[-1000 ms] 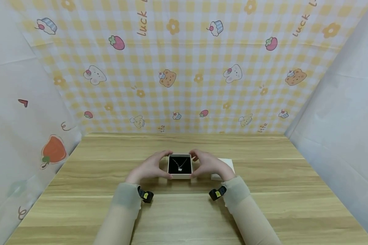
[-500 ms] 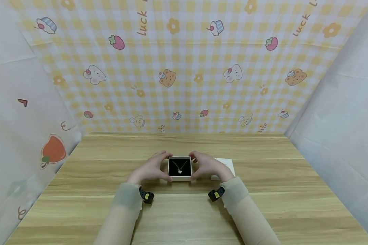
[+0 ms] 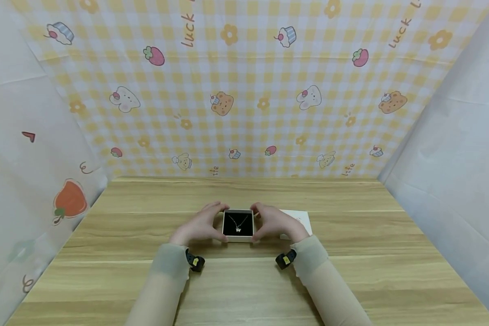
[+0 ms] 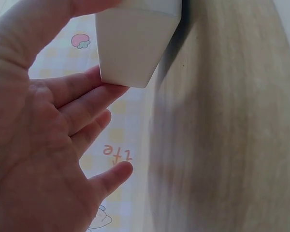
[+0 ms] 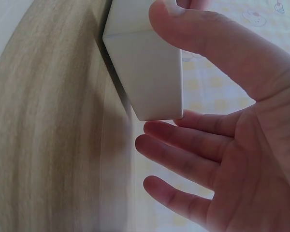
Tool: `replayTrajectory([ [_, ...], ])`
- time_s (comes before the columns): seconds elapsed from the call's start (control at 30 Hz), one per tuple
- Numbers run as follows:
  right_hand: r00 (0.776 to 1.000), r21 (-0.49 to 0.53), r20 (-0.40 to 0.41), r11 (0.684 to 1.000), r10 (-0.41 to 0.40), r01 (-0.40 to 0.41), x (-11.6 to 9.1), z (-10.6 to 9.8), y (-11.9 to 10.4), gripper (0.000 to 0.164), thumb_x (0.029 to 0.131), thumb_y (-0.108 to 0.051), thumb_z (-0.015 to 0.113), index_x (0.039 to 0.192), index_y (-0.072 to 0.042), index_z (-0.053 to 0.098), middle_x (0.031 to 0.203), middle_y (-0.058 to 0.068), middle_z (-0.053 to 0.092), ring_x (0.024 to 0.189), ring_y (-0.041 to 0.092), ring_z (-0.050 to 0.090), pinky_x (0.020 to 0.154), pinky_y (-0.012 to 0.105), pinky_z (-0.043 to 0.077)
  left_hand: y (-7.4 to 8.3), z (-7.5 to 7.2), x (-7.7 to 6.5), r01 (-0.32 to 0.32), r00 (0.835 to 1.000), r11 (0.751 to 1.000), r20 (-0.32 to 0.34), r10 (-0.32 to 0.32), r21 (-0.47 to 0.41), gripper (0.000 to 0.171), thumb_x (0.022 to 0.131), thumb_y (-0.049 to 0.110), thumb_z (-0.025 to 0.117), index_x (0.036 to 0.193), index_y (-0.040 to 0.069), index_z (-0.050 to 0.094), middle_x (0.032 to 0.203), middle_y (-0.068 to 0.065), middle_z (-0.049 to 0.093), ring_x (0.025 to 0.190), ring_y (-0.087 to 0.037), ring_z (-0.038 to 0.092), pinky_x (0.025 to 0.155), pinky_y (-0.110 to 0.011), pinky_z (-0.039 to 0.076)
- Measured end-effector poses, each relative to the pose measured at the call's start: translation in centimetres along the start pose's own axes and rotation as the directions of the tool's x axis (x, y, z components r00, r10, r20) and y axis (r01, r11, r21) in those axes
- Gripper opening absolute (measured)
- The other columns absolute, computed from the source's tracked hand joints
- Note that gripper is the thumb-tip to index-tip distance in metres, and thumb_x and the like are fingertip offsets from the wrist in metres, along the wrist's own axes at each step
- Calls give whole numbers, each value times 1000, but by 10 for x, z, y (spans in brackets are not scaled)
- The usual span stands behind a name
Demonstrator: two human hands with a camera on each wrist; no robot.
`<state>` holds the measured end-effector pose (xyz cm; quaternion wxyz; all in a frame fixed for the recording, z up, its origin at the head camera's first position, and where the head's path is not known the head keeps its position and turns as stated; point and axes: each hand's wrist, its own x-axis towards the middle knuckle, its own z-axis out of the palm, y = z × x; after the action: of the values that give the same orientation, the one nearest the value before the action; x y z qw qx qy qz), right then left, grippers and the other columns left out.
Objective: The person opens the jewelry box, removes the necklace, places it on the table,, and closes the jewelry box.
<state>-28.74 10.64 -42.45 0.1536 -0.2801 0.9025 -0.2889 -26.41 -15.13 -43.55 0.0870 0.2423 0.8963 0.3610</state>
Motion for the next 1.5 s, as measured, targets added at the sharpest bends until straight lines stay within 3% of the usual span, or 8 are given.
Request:
replayTrajectory([
  [0.6,1000,13,15,1000,13,-14,-1,1,-1,87,68,-27,88,138,-5,42,129,9,55,116,21,52,101,38,41,0,2,-1,33,999,999,20,-32,-37,91,68,24,87,146,7,41,153,-17,30,143,-36,17,111,-57,22],
  [0.83,1000,38,23,999,-1,1,-1,0,0,87,68,-25,88,137,-2,42,129,11,54,117,22,51,103,40,39,-1,1,-1,6,1000,998,20,-5,-59,93,66,23,86,145,3,40,148,-16,38,138,-35,29,110,-56,24],
  [0.93,999,56,36,998,3,-5,-2,0,-1,90,69,-24,88,140,-1,39,131,13,52,119,23,50,105,40,38,0,2,-1,10,1000,997,30,-8,-74,97,66,23,86,146,2,36,148,-16,38,136,-34,31,110,-55,25],
  [1.13,997,61,78,998,25,-30,-1,0,-3,104,71,-26,87,150,-2,24,141,16,45,128,26,44,108,43,35,-1,-3,-7,46,997,996,61,-42,-80,105,68,26,86,151,2,26,155,-16,28,141,-35,22,113,-54,20],
  [1.5,996,59,86,998,26,-31,-5,1,-6,105,73,-29,86,152,-2,21,145,18,40,133,29,39,109,45,32,6,-19,-13,14,1000,999,16,-14,-36,78,84,26,74,148,4,36,152,-17,33,139,-38,26,109,-59,24],
])
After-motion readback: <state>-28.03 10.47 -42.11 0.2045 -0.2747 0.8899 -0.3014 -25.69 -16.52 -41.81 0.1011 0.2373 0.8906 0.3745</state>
